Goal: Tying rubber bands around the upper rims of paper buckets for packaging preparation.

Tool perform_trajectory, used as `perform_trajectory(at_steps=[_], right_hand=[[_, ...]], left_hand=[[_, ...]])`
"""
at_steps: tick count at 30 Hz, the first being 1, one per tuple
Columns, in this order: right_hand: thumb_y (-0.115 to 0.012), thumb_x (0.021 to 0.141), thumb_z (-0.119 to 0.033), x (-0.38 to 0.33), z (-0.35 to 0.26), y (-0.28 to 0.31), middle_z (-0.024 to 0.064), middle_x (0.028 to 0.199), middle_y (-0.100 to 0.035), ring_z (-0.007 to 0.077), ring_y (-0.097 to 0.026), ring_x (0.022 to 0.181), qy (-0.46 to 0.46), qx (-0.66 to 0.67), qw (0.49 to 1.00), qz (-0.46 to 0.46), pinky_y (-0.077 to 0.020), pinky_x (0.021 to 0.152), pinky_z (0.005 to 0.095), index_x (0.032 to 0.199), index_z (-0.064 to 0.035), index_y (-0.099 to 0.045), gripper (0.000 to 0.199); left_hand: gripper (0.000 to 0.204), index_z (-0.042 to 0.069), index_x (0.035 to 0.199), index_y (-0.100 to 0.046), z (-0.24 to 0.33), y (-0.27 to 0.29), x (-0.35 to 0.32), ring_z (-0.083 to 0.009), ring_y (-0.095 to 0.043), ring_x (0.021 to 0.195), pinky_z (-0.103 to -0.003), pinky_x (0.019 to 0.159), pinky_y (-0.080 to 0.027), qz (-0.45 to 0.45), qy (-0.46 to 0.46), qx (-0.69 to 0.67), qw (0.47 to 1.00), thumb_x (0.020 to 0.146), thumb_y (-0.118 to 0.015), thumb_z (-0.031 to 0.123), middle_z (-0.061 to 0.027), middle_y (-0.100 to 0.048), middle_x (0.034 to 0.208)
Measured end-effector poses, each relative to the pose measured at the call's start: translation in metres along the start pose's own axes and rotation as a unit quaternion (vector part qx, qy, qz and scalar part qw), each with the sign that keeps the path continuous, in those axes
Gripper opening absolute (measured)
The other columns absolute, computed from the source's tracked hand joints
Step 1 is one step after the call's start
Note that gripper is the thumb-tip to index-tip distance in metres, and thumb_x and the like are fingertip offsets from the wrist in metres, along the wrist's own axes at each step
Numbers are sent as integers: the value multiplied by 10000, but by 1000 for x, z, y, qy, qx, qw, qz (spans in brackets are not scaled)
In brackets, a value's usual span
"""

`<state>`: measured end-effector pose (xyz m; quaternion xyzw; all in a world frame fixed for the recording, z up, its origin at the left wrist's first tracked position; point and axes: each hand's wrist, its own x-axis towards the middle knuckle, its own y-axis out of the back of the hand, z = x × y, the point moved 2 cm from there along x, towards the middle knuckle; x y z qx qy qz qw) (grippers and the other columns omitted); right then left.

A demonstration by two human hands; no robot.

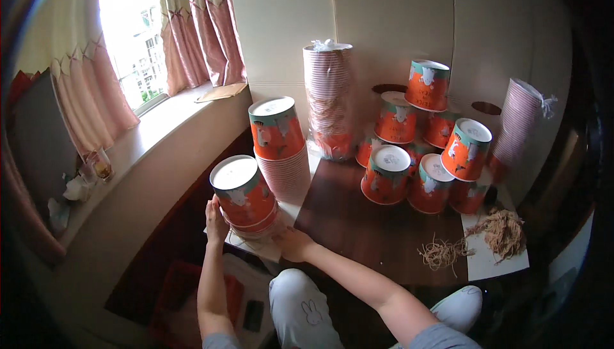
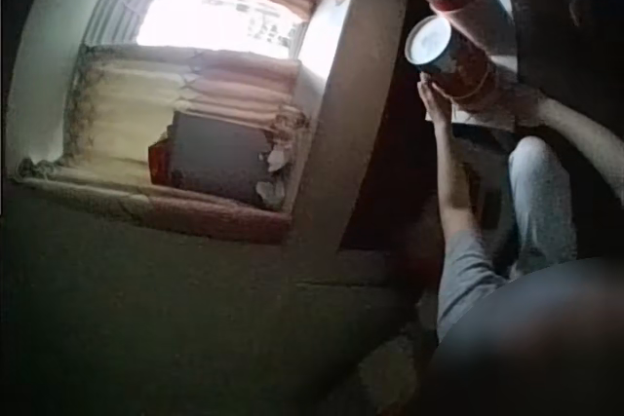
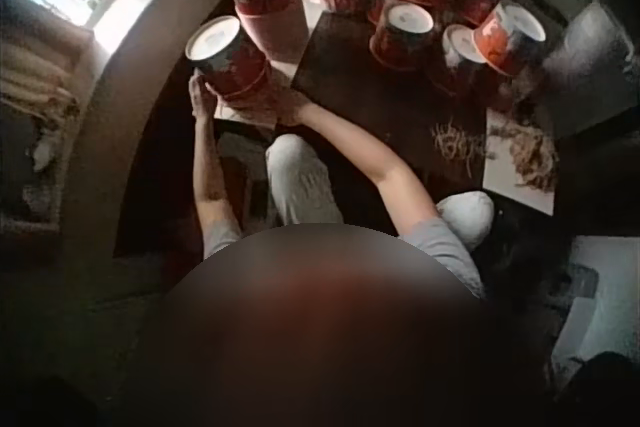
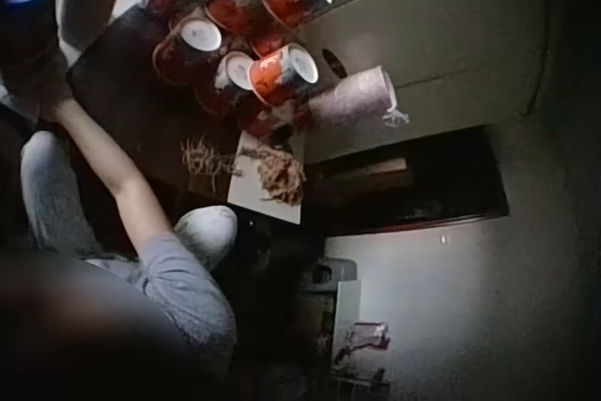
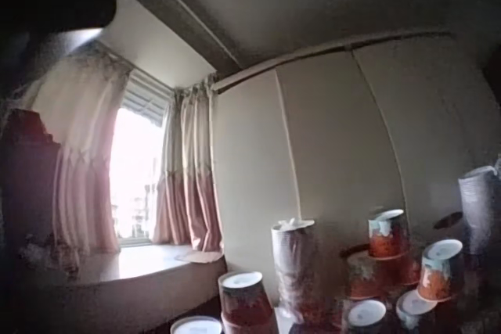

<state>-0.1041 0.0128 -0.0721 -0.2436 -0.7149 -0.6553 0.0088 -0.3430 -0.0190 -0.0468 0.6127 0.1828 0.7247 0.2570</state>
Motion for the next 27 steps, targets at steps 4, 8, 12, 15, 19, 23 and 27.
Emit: perform_trajectory(at_steps=[4, 8, 12, 15, 19, 23, 27], right_hand=[[-499, 737, -157, -5, -16, 17, 155, 1130, -473, 300, -470, 1032, 2, 52, 992, -118, -374, 893, 381, 1114, -31, -471, 399], [-519, 732, -167, -30, -13, 19, 148, 1032, -523, 304, -498, 978, -15, 122, 983, -136, -395, 844, 392, 1050, -17, -497, 352], [-537, 709, -158, -77, -36, 54, 96, 816, -556, 275, -540, 832, 26, -57, 991, -118, -441, 719, 392, 835, -36, -563, 178], [-558, 687, -153, -114, -56, 67, 94, 801, -563, 247, -554, 782, -55, 42, 998, -3, -457, 672, 348, 791, -57, -573, 143], [-536, 815, -237, -173, -48, 43, 91, 939, -591, 148, -555, 863, -228, 596, 769, -38, -447, 726, 279, 1000, -42, -558, 270], [-498, 827, -289, -226, -20, 4, 136, 888, -599, 196, -581, 821, -332, 418, 832, -152, -459, 731, 301, 1085, -14, -511, 377], [-490, 798, -374, -229, 3, 16, 216, 949, -576, 310, -567, 875, -385, 239, 794, -405, -445, 768, 377, 1127, 16, -459, 511]], left_hand=[[679, -98, 1283, -128, -16, 11, -16, -413, -353, 1116, -441, 982, -267, -74, 87, 62, 991, 696, -469, -68, -301, -356, 1178], [636, -45, 1286, -194, 33, 32, 17, -402, -225, 1221, -446, 1003, -232, 49, 137, 64, 987, 747, -517, 54, -265, -261, 1281], [588, 107, 1278, -302, 102, 57, 58, -349, -282, 1205, -448, 956, -287, 51, 64, 61, 995, 768, -572, 223, -162, -310, 1291], [436, 102, 1115, -487, 110, 44, 65, -326, -420, 1092, -449, 890, -334, -58, 50, 42, 996, 746, -592, 310, -144, -473, 1141], [289, 91, 950, -541, 73, 25, 48, -325, -452, 1033, -461, 866, -341, -63, -27, 39, 997, 674, -595, 158, -123, -534, 1015], [328, 91, 970, -528, 91, 25, 47, -335, -405, 1091, -487, 889, -319, -71, -40, 44, 996, 648, -584, 115, -113, -513, 1069], [482, 110, 1141, -436, 105, 25, 42, -339, -225, 1248, -574, 976, -169, -96, 24, 148, 984, 695, -605, 175, -115, -327, 1279]])
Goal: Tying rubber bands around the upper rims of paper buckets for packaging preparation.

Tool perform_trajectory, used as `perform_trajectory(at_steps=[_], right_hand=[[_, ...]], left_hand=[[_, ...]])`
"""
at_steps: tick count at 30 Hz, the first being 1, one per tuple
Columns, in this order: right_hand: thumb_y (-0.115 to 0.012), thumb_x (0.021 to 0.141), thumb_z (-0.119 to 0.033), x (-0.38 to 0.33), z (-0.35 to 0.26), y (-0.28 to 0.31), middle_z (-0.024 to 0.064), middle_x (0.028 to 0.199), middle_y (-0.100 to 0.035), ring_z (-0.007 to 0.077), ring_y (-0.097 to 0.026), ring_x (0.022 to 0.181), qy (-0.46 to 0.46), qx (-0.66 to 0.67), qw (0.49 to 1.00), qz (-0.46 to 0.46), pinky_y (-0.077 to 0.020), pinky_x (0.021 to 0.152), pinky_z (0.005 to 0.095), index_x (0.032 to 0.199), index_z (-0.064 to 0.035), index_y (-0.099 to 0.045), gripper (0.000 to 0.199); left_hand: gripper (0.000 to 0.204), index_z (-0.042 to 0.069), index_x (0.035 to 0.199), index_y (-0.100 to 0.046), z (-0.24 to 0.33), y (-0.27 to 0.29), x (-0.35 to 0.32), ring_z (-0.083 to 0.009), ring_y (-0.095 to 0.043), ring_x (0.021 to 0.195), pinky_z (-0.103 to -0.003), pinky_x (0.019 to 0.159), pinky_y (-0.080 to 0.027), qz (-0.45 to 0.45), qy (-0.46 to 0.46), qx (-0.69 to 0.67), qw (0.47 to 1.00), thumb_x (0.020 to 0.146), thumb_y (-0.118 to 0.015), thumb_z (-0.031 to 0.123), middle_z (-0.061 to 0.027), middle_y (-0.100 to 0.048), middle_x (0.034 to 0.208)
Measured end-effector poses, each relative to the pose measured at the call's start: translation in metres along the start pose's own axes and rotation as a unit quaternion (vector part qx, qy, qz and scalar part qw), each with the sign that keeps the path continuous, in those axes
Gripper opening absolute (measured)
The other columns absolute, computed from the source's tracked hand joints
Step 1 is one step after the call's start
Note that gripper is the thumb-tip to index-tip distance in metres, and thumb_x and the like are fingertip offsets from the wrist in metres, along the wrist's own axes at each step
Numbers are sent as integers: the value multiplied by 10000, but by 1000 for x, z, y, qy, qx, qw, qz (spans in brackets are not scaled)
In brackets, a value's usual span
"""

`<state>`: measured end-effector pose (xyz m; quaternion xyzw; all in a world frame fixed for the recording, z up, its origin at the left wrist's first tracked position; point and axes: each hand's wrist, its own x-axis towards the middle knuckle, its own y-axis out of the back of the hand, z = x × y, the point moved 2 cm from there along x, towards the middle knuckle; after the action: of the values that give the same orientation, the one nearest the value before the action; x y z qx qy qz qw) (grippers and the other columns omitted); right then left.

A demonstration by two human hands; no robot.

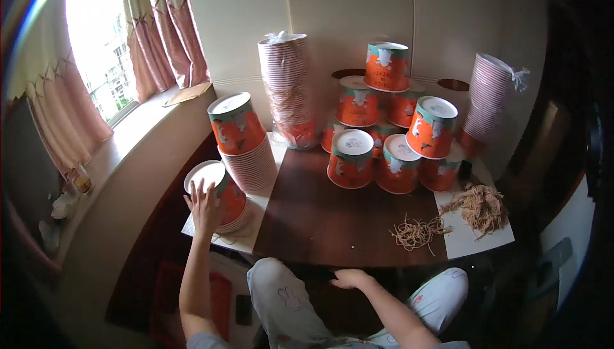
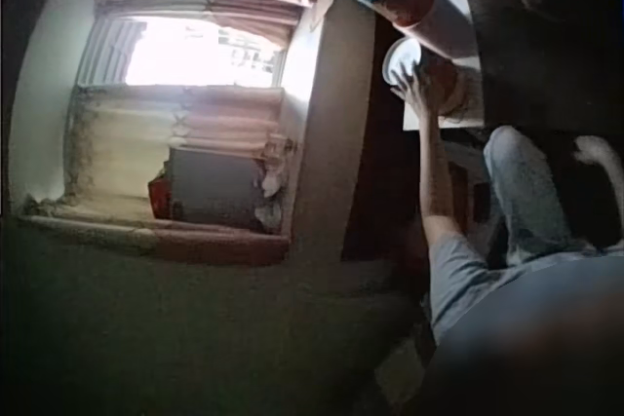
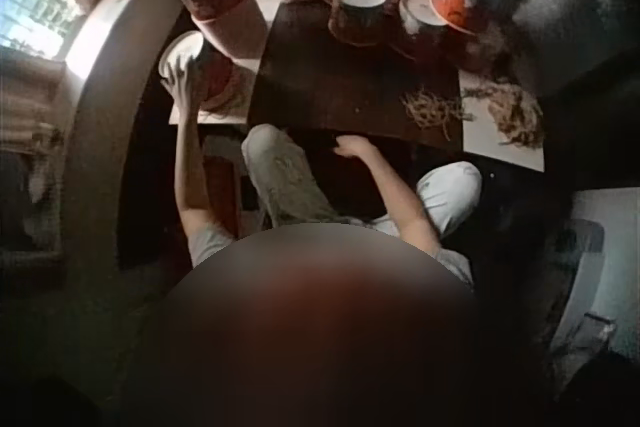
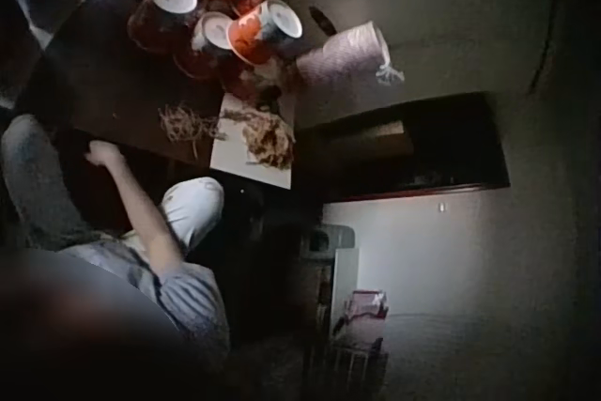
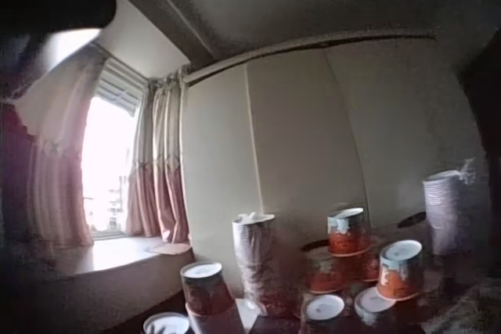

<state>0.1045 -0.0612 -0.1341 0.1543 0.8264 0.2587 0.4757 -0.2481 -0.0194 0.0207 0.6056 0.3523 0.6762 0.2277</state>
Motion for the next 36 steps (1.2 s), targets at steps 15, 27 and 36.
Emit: perform_trajectory(at_steps=[15, 27, 36], right_hand=[[-478, 794, -490, 19, 14, -3, 261, 1157, -457, 327, -459, 1073, 68, 7, 997, 19, -365, 883, 354, 1207, 105, -341, 737], [-543, 802, -384, -85, 20, 36, 158, 1119, -510, 247, -488, 1040, 165, 208, 949, 171, -390, 861, 317, 1172, -18, -435, 531], [-586, 782, -186, -173, 76, 135, 107, 964, -571, 154, -548, 870, 186, 285, 675, 654, -438, 747, 293, 1062, -9, -475, 349]], left_hand=[[257, 36, 935, -561, 279, -66, 57, -268, -486, 1000, -426, 816, -403, 55, -320, -286, 902, 710, -492, 140, -114, -530, 1001], [220, 64, 918, -508, 288, -55, 67, -305, -575, 843, -425, 687, -457, -254, -182, -271, 910, 733, -519, 181, -150, -594, 855], [143, 47, 863, -506, 217, -28, 26, -156, -559, 772, -311, 696, -473, -420, 114, -797, 418, 851, -510, 189, -61, -559, 851]])
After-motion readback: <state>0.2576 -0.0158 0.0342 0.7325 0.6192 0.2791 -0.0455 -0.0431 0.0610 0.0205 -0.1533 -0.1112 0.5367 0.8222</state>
